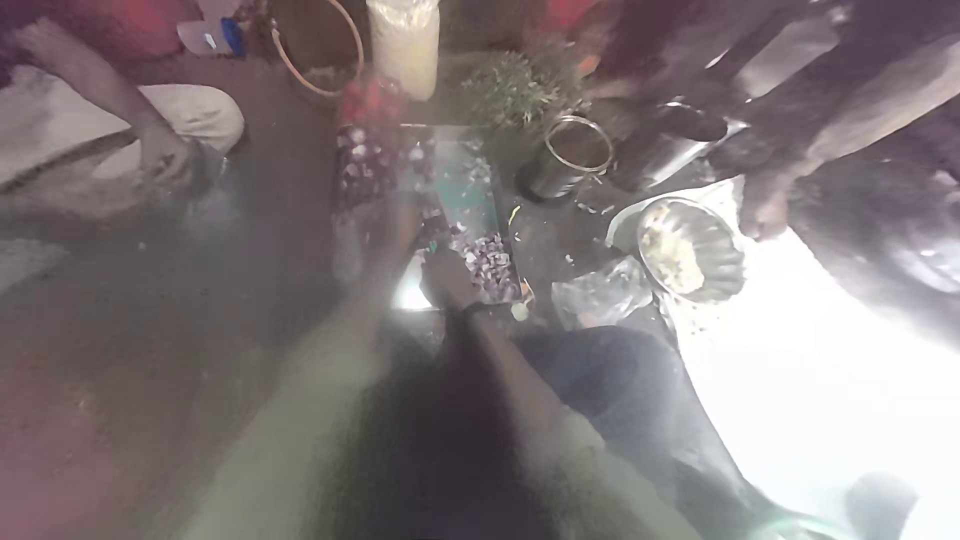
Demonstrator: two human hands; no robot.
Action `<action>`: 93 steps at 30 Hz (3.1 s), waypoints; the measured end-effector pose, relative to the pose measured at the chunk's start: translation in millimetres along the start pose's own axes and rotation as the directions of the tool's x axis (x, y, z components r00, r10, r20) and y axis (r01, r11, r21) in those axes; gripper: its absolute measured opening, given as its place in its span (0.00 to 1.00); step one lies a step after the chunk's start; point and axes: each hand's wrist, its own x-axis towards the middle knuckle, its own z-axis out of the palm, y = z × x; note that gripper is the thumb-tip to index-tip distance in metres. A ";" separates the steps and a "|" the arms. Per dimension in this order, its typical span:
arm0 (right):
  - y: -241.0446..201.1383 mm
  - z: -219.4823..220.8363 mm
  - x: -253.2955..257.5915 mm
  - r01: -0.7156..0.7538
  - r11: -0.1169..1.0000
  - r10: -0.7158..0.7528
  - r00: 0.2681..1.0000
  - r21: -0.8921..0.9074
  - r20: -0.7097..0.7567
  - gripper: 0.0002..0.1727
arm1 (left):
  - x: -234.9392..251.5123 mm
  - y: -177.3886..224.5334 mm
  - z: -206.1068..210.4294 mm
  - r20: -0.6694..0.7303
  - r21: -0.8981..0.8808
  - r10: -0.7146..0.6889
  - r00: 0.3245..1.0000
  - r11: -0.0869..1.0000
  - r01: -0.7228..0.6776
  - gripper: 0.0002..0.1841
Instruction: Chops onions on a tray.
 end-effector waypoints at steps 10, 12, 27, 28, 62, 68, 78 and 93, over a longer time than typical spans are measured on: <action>-0.5 6.4 11.3 -0.017 0.999 0.016 1.000 -0.046 -0.009 0.23 | -5.3 9.2 -13.5 0.067 -0.051 -0.080 0.995 0.995 0.084 0.08; -1.3 0.1 -5.0 -0.076 0.997 0.077 0.997 -0.022 0.021 0.27 | -6.2 9.7 -12.1 0.057 -0.047 -0.079 0.995 0.996 0.082 0.09; -4.5 -0.1 8.8 0.084 0.996 -0.083 0.996 0.027 -0.023 0.21 | -8.8 18.1 -21.7 0.076 -0.068 -0.075 0.994 0.994 0.080 0.10; -6.3 0.0 9.0 0.052 0.998 -0.051 0.999 0.032 -0.014 0.22 | -9.5 16.7 -21.6 0.071 -0.082 -0.079 0.994 0.993 0.085 0.09; 12.8 3.5 -10.7 -0.043 0.992 0.044 0.999 0.117 -0.005 0.23 | 1.6 11.0 -14.6 0.061 -0.069 -0.088 0.994 0.993 0.092 0.10; 9.5 -0.1 -13.3 -0.003 0.990 0.004 1.000 0.138 -0.005 0.24 | 4.3 6.7 -10.6 0.036 -0.081 -0.046 0.998 0.996 0.048 0.09; -7.5 20.2 39.7 -0.001 0.998 0.000 1.000 -0.055 -0.017 0.24 | 3.3 2.4 -11.8 0.016 -0.091 -0.132 0.991 0.987 0.133 0.10; 60.8 2.3 -4.8 -0.152 0.826 0.218 0.974 0.543 -0.059 0.28 | 10.1 20.2 -23.9 0.091 -0.081 -0.011 0.996 0.997 0.019 0.21</action>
